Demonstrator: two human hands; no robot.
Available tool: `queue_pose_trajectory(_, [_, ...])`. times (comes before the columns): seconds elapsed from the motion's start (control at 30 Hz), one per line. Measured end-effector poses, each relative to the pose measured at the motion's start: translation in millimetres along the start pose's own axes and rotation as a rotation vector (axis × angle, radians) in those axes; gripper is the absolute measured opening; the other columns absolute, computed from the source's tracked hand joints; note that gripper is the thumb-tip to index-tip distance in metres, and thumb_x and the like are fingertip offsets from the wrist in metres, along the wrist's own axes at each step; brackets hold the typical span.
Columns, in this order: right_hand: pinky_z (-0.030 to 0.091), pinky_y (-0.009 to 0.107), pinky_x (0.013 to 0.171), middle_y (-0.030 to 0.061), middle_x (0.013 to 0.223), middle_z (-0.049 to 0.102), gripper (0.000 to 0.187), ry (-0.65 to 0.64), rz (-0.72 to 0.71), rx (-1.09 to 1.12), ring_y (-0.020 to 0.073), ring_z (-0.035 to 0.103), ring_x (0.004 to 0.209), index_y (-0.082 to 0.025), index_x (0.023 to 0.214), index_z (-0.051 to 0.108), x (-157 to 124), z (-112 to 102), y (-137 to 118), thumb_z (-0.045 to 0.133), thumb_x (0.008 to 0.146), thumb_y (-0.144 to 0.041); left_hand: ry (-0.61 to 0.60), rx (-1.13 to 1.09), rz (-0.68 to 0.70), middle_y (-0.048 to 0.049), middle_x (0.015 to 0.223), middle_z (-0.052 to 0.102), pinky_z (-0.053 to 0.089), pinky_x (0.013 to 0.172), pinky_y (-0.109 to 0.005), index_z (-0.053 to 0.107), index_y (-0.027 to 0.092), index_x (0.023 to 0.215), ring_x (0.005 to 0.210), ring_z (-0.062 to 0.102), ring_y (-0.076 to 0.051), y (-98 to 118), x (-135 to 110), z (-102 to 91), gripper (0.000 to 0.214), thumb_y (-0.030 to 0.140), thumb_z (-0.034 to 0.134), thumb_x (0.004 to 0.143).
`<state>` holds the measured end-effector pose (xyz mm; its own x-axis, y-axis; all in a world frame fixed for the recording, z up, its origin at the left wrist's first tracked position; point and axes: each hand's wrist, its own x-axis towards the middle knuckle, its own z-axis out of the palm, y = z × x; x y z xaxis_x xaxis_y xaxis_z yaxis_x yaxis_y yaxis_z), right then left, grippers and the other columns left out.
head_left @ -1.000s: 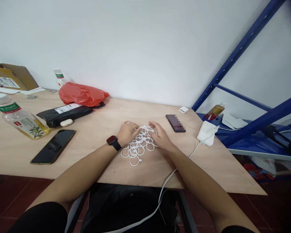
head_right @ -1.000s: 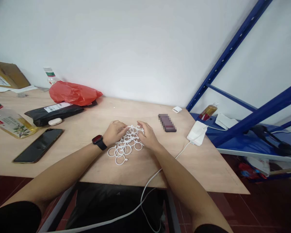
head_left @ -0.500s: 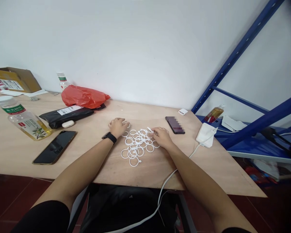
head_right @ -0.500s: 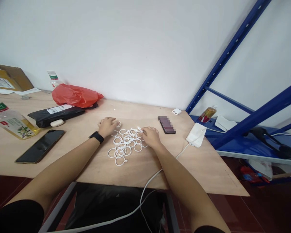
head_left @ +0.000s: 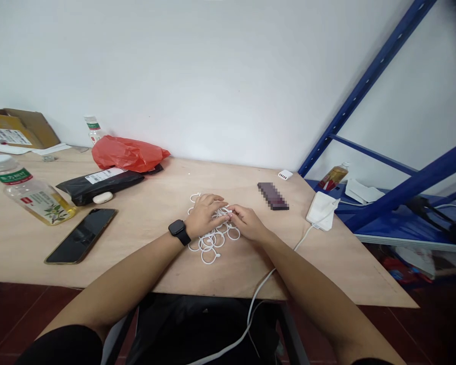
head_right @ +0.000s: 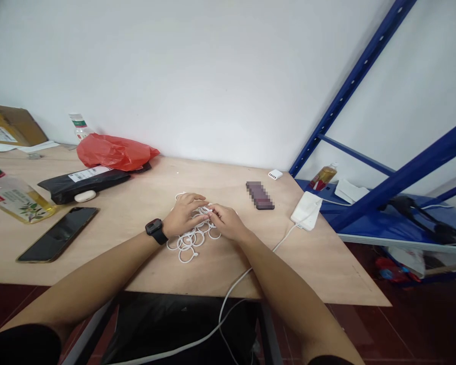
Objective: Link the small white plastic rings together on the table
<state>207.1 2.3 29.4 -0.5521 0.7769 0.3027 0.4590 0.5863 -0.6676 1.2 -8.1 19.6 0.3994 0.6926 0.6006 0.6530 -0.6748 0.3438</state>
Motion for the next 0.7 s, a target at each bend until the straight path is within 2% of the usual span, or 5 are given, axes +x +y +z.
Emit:
queue_pose_trajectory(0.33, [0.038,0.022,0.063,-0.0012,0.073,0.062,0.024,-0.061,-0.036,0.022,0.0126,0.052,0.065,-0.019,0.098,0.063,-1.9,-0.1,3.6,0.045,0.095,-0.033,0.030,-0.057,0.013,-0.0044,0.100,0.070,0.038,0.094,-0.041,0.069,0.023,0.088,0.098,0.059,-0.020,-5.5,0.8,2.1,0.025,0.045,0.058,0.091])
queue_pose_trajectory(0.7, [0.041,0.023,0.064,-0.0004,0.072,0.065,0.021,-0.017,-0.008,-0.075,0.0146,0.057,0.068,-0.021,0.085,0.065,-1.0,1.0,1.5,0.043,0.086,-0.020,-0.024,-0.083,0.009,-0.0046,0.100,0.070,0.039,0.094,-0.041,0.069,0.023,0.084,0.098,0.060,-0.020,3.7,1.6,-0.6,0.027,0.046,0.057,0.091])
